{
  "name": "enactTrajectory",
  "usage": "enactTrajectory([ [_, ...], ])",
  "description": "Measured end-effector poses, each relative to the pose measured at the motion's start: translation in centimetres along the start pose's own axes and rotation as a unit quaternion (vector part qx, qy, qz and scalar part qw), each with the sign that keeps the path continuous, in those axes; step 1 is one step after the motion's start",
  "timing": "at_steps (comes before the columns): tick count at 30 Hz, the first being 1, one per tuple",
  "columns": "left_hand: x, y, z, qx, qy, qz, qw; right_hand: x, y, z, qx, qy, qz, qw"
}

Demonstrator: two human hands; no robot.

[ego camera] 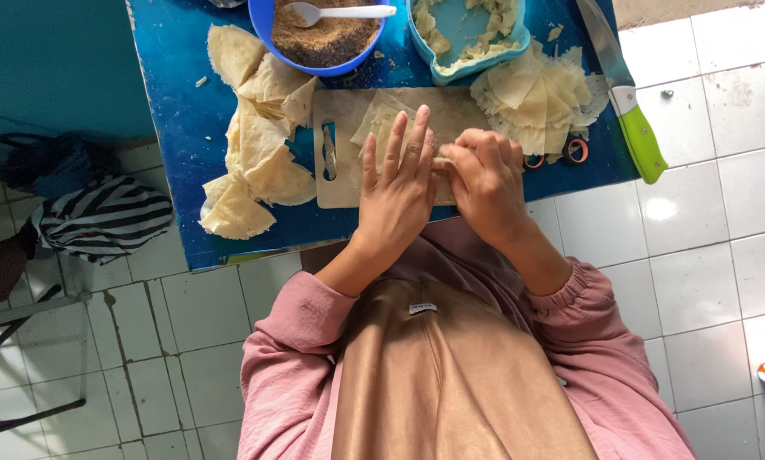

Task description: The person sits on the floor at a low table and assembles filled snacks from thin square dough wrappers. They spoon a brown filling from a blue bowl onto a wrapper, then pinch and fold the wrapper closed and set it with the finished pile, repeating the cycle.

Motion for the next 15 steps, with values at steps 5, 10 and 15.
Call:
enactTrajectory([
  [5,0.2,-0.2,-1.7,-0.101,0.034,0.012,0.994,0.0,0.3,0.1,-0.03,0.024,-0.017,0.999],
  [10,-0.8,-0.3,-4.6,-0.15,0.105,0.011,0.983,0.9,0.2,0.7,-0.023,0.014,-0.021,0.999],
  [15,-1.4,-0.4,-5.4,-0.146,0.131,0.024,0.98,1.8,0.0,0.5,-0.08,0.045,-0.026,0.995],
])
Point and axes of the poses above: each hand's wrist, its own x-axis towards the middle knuckle, its own y-axis out of the back of the hand, z = x × y, the point moved 3 cm from there along x, towards the middle knuckle, and after that the axes turned 1 degree about -y, right-handed, at the moved point
